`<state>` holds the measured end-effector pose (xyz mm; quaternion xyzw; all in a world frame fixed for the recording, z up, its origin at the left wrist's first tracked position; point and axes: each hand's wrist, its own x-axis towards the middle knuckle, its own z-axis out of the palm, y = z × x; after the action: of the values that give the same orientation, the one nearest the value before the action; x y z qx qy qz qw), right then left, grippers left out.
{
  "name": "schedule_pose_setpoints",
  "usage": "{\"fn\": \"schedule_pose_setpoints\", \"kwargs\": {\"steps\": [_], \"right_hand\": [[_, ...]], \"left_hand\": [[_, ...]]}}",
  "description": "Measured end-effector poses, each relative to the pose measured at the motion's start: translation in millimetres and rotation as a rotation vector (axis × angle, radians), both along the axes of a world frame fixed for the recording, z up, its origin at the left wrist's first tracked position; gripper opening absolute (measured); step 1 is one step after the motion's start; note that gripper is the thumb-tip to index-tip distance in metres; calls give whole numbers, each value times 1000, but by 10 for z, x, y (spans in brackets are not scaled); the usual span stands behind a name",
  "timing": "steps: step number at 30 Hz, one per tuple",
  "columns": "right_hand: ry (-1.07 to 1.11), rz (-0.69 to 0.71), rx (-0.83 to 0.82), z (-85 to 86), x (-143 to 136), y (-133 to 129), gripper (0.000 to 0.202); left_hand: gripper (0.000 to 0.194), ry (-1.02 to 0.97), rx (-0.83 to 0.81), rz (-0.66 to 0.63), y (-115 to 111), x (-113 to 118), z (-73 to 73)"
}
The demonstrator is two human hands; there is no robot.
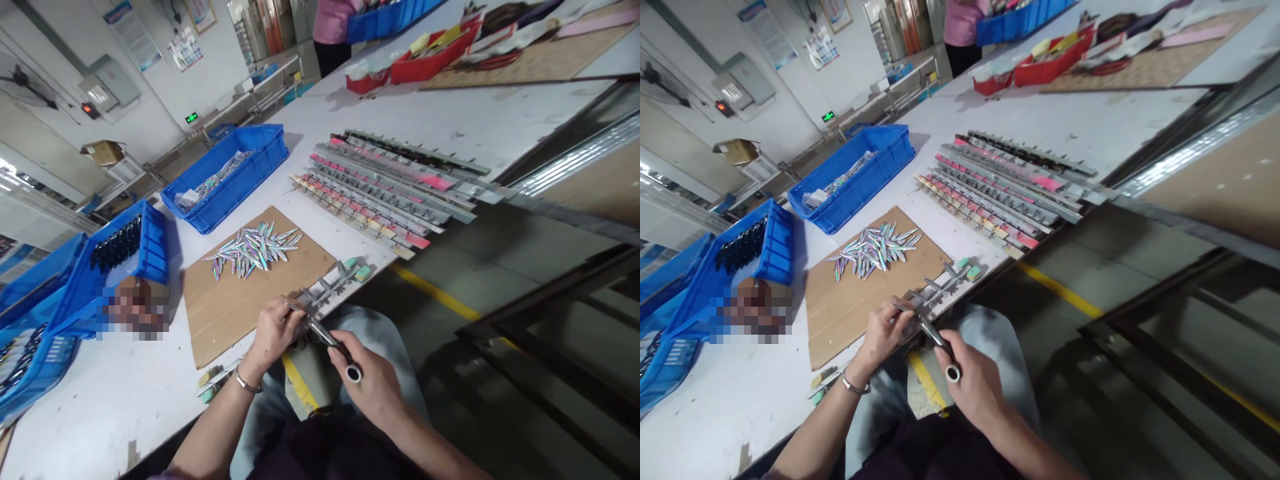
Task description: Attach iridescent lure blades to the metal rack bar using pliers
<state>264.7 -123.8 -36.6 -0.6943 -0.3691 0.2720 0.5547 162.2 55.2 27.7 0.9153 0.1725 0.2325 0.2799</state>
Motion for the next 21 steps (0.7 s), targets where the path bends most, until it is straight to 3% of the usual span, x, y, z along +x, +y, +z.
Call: {"fn": "schedule_pose_setpoints", "kwargs": {"steps": [3,5,6,8,12,14,16,18,21], "right_hand": [[-745,-15,-50,144,118,-44,28],[-931,2,-100,210,133,-22,29],[-923,16,-119,215,127,-6,29],[-698,44,-132,158,103,28,25],[314,94,4,-88,62,84,35],[680,72,78,-155,40,103,42],[805,36,94,-148,14,108,45],[802,18,72,-95,-15,103,49],[741,-12,48,-28,-68,94,56]], "left_hand": [[25,6,-14,-1,14,2,-13],[27,6,-24,0,23,3,-24],[27,8,-27,0,21,4,-31],[28,13,-25,2,0,4,-47],[30,18,-29,13,-72,-19,-45],[28,59,-87,-13,-41,-53,17],[23,165,-158,-62,102,-95,138],[19,327,-122,1,368,-118,295],[19,603,135,364,872,-72,482]]}}
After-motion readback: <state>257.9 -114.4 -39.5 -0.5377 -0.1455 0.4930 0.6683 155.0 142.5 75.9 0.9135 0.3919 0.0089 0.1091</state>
